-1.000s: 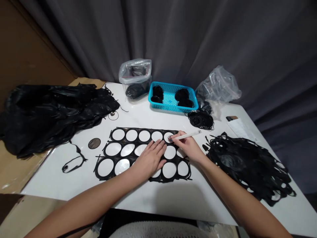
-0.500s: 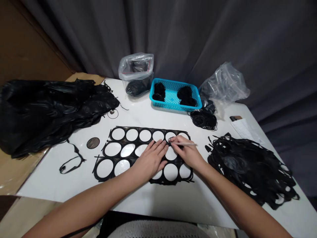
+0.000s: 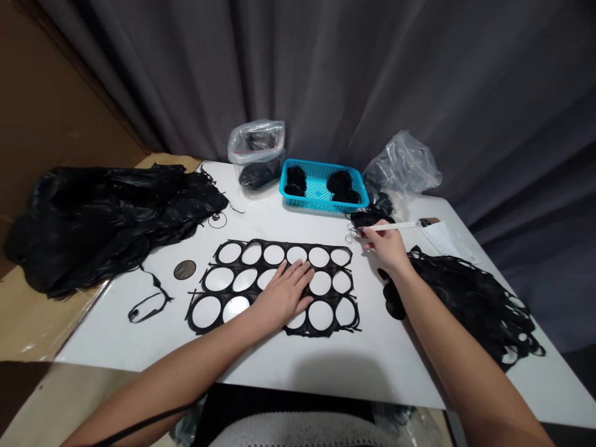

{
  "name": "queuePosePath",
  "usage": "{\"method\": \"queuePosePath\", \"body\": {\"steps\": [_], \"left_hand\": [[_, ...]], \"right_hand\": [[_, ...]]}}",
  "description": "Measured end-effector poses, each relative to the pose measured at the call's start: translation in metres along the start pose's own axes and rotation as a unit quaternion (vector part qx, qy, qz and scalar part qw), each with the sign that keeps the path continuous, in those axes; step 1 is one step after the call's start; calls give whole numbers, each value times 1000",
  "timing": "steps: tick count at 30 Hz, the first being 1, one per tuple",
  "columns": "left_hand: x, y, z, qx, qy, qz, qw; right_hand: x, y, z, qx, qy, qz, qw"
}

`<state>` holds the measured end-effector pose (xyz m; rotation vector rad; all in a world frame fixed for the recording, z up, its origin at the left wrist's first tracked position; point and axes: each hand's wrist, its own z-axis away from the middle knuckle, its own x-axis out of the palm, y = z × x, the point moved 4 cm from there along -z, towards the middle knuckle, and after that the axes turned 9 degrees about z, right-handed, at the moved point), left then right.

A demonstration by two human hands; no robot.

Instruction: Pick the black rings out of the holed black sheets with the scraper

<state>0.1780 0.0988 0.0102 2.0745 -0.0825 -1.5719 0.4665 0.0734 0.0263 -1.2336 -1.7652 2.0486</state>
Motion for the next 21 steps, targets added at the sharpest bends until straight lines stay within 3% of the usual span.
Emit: {"method": "queuePosePath", "body": {"steps": [3, 6, 11, 15, 17, 21], "left_hand": [[-14, 9, 5, 9, 12, 17, 1000], [-24, 31, 24, 22, 22, 48, 998], [-6, 67, 65, 46, 3, 14, 999], [9, 75, 79, 43, 21, -46, 998], [12, 76, 81, 43, 26, -57, 997], [12, 77, 83, 43, 33, -55, 997]], "right_hand": [[10, -1, 30, 109, -97, -177, 973], [18, -14, 66, 150, -167, -265, 938], [36, -22, 133, 170, -266, -287, 904], [46, -19, 176, 83, -317, -164, 931], [46, -19, 188, 8, -311, -68, 948], [44, -24, 199, -92, -282, 42, 954]]}}
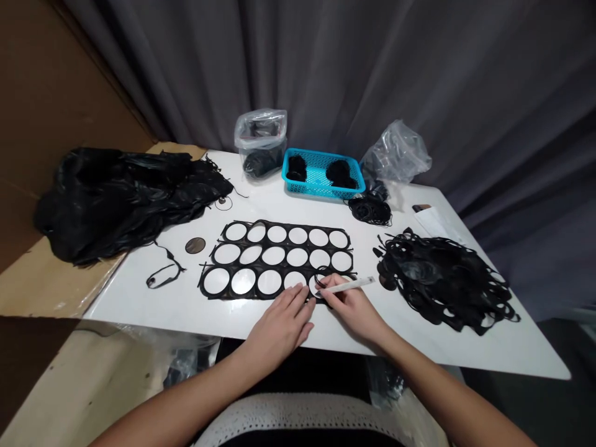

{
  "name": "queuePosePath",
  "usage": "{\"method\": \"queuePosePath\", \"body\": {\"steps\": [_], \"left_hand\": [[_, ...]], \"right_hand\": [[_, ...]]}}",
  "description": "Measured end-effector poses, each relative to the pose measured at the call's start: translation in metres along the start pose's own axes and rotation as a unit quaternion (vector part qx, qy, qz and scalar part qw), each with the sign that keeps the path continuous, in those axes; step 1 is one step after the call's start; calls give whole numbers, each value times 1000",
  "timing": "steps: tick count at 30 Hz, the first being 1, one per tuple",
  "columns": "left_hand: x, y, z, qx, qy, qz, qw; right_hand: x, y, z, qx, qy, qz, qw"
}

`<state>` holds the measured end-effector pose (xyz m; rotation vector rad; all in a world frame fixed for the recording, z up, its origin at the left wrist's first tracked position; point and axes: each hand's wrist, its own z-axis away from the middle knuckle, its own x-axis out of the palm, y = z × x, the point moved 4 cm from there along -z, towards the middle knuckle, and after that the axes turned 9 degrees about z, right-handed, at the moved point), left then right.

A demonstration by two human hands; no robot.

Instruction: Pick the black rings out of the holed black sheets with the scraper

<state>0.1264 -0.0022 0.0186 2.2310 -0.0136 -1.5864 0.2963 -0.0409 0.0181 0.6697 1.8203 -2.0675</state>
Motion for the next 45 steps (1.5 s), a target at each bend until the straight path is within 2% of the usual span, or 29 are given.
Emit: {"method": "queuePosePath", "body": {"steps": [3, 12, 15, 18, 19, 21, 24, 26, 28, 30, 32, 33, 35, 37, 40, 43, 45], "left_hand": [[1, 0, 1, -5, -1, 6, 1000], [1, -1, 1, -14, -3, 23, 1000], [0, 0, 1, -14, -5, 25, 1000], [0, 0, 1, -11, -7, 28, 1000], [1, -1, 1, -10, -8, 29, 999], [2, -1, 0, -9, -12, 28, 999], [4, -1, 0, -6, -14, 25, 1000], [3, -1, 1, -9, -11, 28, 999], [-1, 0, 3, -10, -8, 40, 999], [-7, 1, 8, -10, 0, 56, 998], [-13, 1, 16, -25, 19, 62, 998], [-15, 0, 20, -38, 32, 58, 997], [-19, -3, 28, -64, 54, 44, 996], [-18, -4, 35, -73, 58, 29, 995], [-14, -3, 40, -69, 48, 9, 996], [-11, -3, 40, -70, 47, -4, 996], [-9, -3, 40, -70, 45, -9, 996]], "right_hand": [[2, -3, 2, -24, 14, 41, 999], [0, -5, 6, -49, 24, 76, 996], [5, -9, 14, -113, 33, 136, 984], [12, -16, 18, -210, 19, 217, 953], [10, -16, 16, -224, 23, 246, 943], [-8, -12, 2, -204, 65, 295, 931], [-59, 3, -32, -126, 172, 326, 921], [-94, 16, -53, -51, 253, 306, 916], [-111, 25, -69, 4, 268, 260, 928], [-103, 25, -77, 36, 214, 150, 965], [-76, 17, -77, 58, 128, -1, 990], [-60, 10, -74, 68, 87, -67, 992], [-29, -6, -63, 71, 25, -131, 989], [-5, -18, -51, 67, -24, -130, 989], [17, -27, -35, 18, -64, -55, 996], [26, -28, -23, -52, -58, 45, 996], [29, -27, -20, -73, -50, 78, 993]]}}
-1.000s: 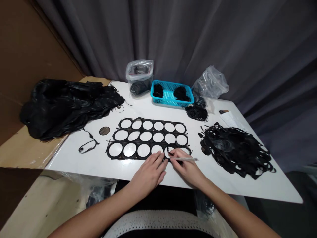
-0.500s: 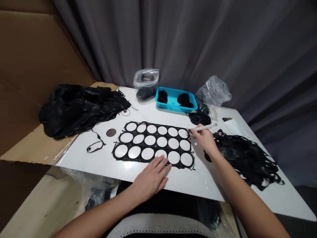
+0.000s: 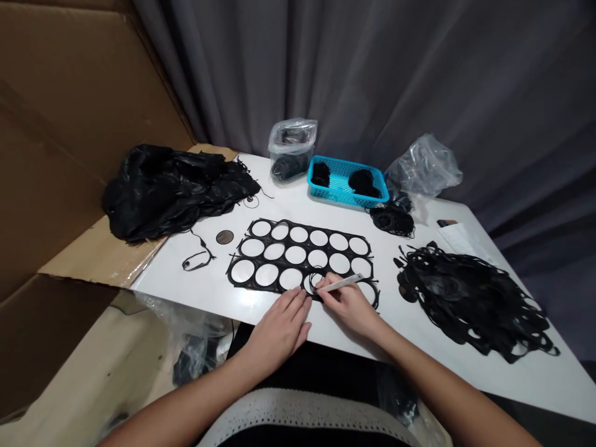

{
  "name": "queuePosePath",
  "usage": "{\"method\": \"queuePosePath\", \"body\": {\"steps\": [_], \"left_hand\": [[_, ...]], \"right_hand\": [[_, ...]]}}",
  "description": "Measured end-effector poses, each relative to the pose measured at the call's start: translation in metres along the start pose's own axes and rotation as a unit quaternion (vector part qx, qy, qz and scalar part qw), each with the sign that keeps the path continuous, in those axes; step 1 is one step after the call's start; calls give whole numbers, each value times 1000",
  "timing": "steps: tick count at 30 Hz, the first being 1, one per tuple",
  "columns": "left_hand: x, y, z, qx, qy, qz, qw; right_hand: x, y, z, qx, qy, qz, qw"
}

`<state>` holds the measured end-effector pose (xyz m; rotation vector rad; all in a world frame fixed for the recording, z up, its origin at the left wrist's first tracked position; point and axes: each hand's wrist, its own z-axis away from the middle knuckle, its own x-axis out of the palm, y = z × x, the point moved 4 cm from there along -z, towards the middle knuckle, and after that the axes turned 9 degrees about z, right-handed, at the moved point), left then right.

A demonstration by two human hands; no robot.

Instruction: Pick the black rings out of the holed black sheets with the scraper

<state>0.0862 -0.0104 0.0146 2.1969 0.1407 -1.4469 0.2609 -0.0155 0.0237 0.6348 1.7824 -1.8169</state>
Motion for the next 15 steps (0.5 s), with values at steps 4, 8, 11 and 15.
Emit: {"method": "queuePosePath", "body": {"steps": [4, 8, 11, 15], "left_hand": [[3, 0, 0, 0, -2, -4, 1000], [4, -1, 0, -3, 6, 5, 1000], [3, -1, -2, -3, 1, 1, 1000], [0, -1, -6, 1, -9, 2, 1000]], "right_hand": [[4, 1, 2, -11, 10, 14, 1000], [4, -4, 3, -28, 16, 36, 999], [3, -8, 4, -59, 27, 63, 996], [5, -10, 10, -144, 38, 107, 983]]}}
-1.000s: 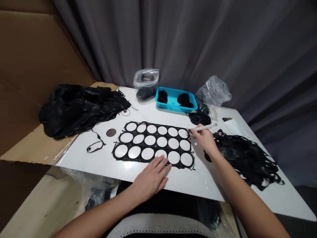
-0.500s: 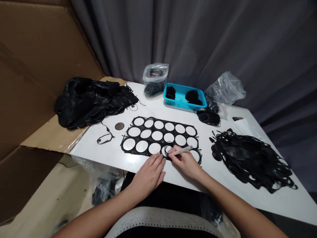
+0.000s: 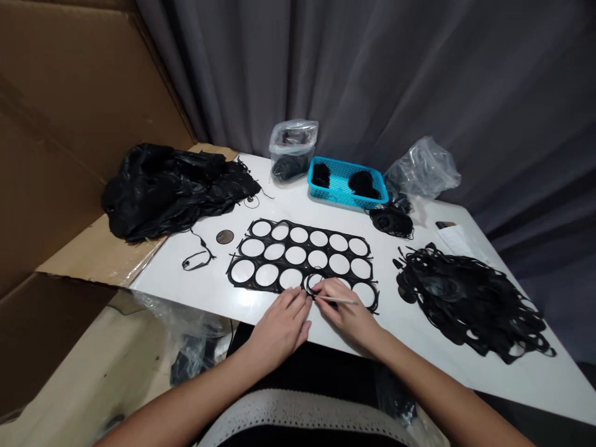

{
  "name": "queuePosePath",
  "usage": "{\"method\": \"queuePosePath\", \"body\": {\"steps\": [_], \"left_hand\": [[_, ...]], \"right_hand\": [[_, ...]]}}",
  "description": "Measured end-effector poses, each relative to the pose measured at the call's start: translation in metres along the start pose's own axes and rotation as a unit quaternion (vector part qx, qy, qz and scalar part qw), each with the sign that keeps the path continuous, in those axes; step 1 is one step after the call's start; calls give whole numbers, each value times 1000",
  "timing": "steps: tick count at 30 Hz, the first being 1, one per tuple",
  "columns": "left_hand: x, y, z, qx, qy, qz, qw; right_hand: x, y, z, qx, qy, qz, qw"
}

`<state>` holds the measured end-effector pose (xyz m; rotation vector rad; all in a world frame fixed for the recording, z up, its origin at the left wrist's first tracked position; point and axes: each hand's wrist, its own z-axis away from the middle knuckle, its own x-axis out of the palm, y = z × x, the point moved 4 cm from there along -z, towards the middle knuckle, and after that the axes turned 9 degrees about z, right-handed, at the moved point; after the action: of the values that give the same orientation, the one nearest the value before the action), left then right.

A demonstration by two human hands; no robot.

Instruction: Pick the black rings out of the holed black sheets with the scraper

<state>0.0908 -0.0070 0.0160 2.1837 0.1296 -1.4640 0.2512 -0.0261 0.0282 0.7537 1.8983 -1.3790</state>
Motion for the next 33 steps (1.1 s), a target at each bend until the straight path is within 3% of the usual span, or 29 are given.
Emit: {"method": "queuePosePath", "body": {"steps": [4, 7, 10, 14, 17, 22, 26, 33], "left_hand": [[0, -1, -1, 7, -2, -7, 1000], [1, -2, -1, 7, -7, -20, 1000], [1, -1, 0, 6, -17, -23, 1000], [-3, 1, 1, 8, -15, -11, 1000], [-11, -2, -5, 3, -9, 21, 1000], [-20, -18, -33, -26, 41, 56, 997], [-5, -29, -47, -31, 41, 16, 999], [8, -32, -42, -39, 14, -4, 999]], "right_hand": [[8, -5, 10, -108, -15, 61, 992], [6, -2, 3, -127, -12, 108, 986], [-16, 22, -23, -66, 41, 120, 990], [-60, 78, -59, 103, 156, 116, 976], [-74, 99, -70, 180, 169, 89, 965], [-50, 73, -63, 196, 66, -4, 978], [-24, 52, -52, 172, -9, -80, 982], [-10, 54, -45, 162, -12, -110, 980]]}}
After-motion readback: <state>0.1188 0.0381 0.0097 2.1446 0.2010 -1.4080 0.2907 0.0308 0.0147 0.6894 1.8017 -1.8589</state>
